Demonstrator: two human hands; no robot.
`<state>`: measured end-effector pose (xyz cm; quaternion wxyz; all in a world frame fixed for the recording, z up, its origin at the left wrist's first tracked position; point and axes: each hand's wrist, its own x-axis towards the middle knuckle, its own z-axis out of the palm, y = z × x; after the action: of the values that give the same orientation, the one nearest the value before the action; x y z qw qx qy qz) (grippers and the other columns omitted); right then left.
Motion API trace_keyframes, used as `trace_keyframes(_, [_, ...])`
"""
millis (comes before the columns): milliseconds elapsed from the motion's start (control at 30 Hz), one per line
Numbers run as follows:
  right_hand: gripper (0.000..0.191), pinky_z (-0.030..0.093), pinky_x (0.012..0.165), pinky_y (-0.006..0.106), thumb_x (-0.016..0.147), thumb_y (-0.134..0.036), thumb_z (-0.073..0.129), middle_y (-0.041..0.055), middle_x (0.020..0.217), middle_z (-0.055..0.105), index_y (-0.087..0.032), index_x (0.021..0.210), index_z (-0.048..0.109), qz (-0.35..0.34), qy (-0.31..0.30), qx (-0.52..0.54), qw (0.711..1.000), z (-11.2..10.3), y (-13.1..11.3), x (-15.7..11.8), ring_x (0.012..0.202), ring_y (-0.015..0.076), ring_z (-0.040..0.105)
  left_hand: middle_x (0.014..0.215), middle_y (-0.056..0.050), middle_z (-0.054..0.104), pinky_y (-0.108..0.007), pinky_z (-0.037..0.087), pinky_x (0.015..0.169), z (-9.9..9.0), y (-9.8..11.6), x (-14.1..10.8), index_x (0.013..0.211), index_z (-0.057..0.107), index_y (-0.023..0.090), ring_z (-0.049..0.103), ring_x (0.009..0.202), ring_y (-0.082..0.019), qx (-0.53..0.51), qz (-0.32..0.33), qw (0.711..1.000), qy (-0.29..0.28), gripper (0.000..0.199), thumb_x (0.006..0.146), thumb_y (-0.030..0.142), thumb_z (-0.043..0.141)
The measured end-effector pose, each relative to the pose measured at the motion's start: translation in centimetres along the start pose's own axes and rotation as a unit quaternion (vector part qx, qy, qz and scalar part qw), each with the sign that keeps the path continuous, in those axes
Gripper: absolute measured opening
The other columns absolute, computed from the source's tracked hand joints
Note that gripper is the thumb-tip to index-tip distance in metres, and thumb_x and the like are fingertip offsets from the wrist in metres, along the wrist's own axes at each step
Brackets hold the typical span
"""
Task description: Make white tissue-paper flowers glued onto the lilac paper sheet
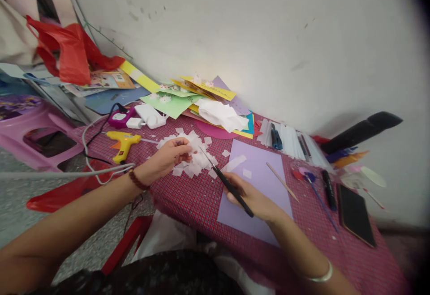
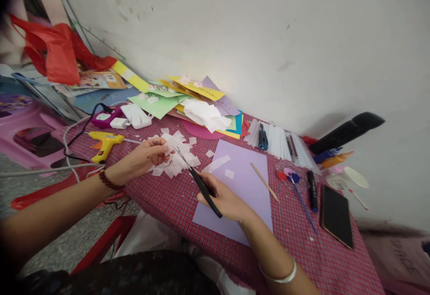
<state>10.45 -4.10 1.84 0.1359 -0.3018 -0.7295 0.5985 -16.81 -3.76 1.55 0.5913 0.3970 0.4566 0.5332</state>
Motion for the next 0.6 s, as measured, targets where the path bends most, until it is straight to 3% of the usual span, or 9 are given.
trace_keyframes(167, [0.074,0.042,0.101,0.044,0.081,-0.060,0.064,0.0177,0.128,0.057,-0.012,0.134,0.048,0.001,0.010,0.018,1.000,0.5,-0.2,0.5,0.117,0.0296,0.053,0.063,0.004,0.055,-0.023,0.044,0.061,1.0,-0.1,-0.2,0.069,0.052,0.016,0.056,0.058,-0.008,0.011,-0.022,1.000,-0.007,0.027,0.067,0.028,0.076])
trace_keyframes(300, [0.064,0.046,0.082,0.037,0.080,-0.057,0.067,0.0099,0.104,0.062,-0.015,0.127,0.055,0.004,0.035,0.018,0.999,0.8,-0.3,0.9,0.093,0.0224,0.056,0.065,0.004,0.054,-0.024,0.043,0.062,1.4,-0.2,-0.2,0.069,0.052,0.016,0.055,0.060,-0.008,0.027,-0.024,0.999,-0.008,0.025,0.068,0.028,0.074])
trace_keyframes(433, [0.056,0.038,0.059,0.028,0.081,-0.054,0.068,-0.0016,0.074,0.050,-0.016,0.122,0.058,0.029,0.057,0.049,0.997,1.0,-0.2,1.0,0.063,0.0114,0.044,0.069,0.004,0.053,-0.024,0.043,0.063,1.5,-0.2,-0.1,0.069,0.052,0.016,0.052,0.060,-0.007,0.036,-0.015,0.999,-0.011,0.024,0.069,0.028,0.073])
trace_keyframes(600, [0.059,0.031,0.049,0.025,0.081,-0.059,0.067,-0.0041,0.070,0.046,-0.016,0.120,0.057,0.056,0.051,0.077,0.994,1.1,-0.2,1.0,0.051,0.0081,0.040,0.069,0.004,0.053,-0.024,0.043,0.062,1.2,-0.3,-0.1,0.070,0.051,0.016,0.051,0.059,-0.007,0.042,-0.022,0.999,-0.007,0.026,0.070,0.029,0.073])
